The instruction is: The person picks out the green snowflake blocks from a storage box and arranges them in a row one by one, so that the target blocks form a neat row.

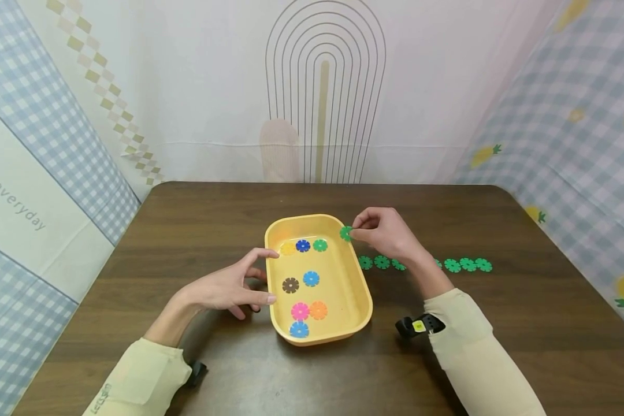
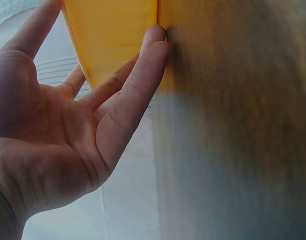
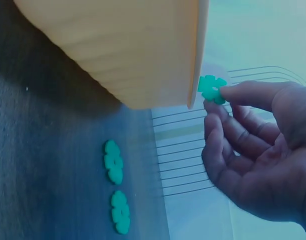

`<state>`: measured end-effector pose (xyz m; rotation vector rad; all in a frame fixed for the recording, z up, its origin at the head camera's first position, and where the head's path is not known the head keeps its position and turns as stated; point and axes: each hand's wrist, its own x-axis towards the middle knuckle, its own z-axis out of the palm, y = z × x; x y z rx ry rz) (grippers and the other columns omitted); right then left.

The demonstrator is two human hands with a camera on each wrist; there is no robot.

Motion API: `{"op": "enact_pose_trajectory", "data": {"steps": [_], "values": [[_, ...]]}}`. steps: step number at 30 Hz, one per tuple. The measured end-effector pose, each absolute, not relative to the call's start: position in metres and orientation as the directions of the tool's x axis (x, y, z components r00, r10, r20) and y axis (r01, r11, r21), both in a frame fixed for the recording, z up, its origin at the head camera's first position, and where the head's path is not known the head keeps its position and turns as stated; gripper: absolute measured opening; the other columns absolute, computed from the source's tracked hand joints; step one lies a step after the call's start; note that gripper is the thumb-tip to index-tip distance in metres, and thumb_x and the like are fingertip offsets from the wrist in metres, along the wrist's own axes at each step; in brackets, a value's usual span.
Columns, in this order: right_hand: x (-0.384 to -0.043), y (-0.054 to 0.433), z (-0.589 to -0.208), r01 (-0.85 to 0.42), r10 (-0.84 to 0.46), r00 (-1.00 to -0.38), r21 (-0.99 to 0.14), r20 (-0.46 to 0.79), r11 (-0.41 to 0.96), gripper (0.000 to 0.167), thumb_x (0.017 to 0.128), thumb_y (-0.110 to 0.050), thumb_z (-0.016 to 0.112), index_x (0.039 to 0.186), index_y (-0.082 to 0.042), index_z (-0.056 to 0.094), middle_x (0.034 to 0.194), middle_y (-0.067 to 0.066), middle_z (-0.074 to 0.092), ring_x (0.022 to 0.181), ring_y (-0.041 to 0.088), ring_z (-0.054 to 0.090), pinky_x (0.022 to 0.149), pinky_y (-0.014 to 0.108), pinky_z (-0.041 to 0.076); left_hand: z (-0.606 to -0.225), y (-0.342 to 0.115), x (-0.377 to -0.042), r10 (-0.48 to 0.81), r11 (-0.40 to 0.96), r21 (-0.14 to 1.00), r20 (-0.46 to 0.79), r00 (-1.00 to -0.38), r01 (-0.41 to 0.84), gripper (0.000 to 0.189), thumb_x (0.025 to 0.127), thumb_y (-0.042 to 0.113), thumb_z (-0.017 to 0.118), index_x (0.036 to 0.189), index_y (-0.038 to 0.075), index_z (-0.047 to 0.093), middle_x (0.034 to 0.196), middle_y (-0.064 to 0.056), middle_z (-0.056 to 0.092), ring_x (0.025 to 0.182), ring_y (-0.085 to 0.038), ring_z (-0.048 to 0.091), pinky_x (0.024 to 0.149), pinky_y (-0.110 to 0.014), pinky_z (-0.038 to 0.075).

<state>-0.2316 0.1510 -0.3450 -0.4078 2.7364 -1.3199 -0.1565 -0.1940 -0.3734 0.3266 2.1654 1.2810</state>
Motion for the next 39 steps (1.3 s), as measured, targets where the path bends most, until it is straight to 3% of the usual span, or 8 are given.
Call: {"op": "enact_pose_trajectory", "data": {"steps": [5,16,27,34,39], "values": [[-0.232,0.153,-0.346,-0.220,-0.283,-0.957,-0.805,0.068,0.551,0.010,0.099,-0.012,0.073,0.105,-0.005,0.071,0.091,0.013,0.069,0.075,0.025,0.062,0.072,0.044,0.059,-0.373,-0.194,-0.157,0.485,0.510,0.855,-0.372,-0.792,-0.089,0.084,0.094,0.036,0.082,0.157,0.033,0.025,0.148,-0.022,0.051,0.088,-0.027,0.070,0.071,-0.043,0.062],[-0.233,0.161,-0.348,-0.213,-0.276,-0.959,-0.818,0.069,0.534,0.014,0.101,-0.012,0.071,0.113,-0.007,0.077,0.089,0.011,0.069,0.078,0.026,0.062,0.075,0.046,0.060,-0.374,-0.194,-0.156,0.488,0.507,0.857,-0.369,-0.791,-0.088,0.083,0.095,0.036,0.081,0.156,0.033,0.025,0.148,-0.023,0.051,0.088,-0.028,0.070,0.071,-0.043,0.062],[-0.232,0.179,-0.354,-0.208,-0.239,-0.967,-0.817,0.089,0.538,0.026,0.096,-0.017,0.078,0.119,-0.006,0.075,0.104,0.013,0.069,0.091,0.024,0.063,0.076,0.029,0.057,-0.375,-0.195,-0.156,0.491,0.503,0.860,-0.364,-0.791,-0.083,0.085,0.094,0.036,0.082,0.157,0.032,0.025,0.150,-0.024,0.049,0.088,-0.027,0.070,0.070,-0.043,0.062],[-0.229,0.197,-0.360,-0.162,-0.207,-0.977,-0.822,0.055,0.545,0.030,0.098,-0.020,0.077,0.125,-0.007,0.072,0.109,0.012,0.067,0.093,0.024,0.065,0.081,0.040,0.060,-0.375,-0.195,-0.156,0.497,0.495,0.865,-0.364,-0.788,-0.088,0.085,0.095,0.035,0.081,0.158,0.031,0.024,0.149,-0.023,0.049,0.088,-0.027,0.069,0.071,-0.043,0.062],[-0.225,0.214,-0.362,-0.117,-0.179,-0.984,-0.830,0.021,0.546,0.034,0.100,-0.020,0.075,0.130,-0.006,0.069,0.111,0.013,0.065,0.091,0.030,0.064,0.079,0.041,0.061,-0.375,-0.195,-0.156,0.498,0.493,0.866,-0.362,-0.788,-0.086,0.086,0.094,0.037,0.082,0.157,0.032,0.024,0.151,-0.024,0.048,0.087,-0.027,0.070,0.070,-0.043,0.062]]}}
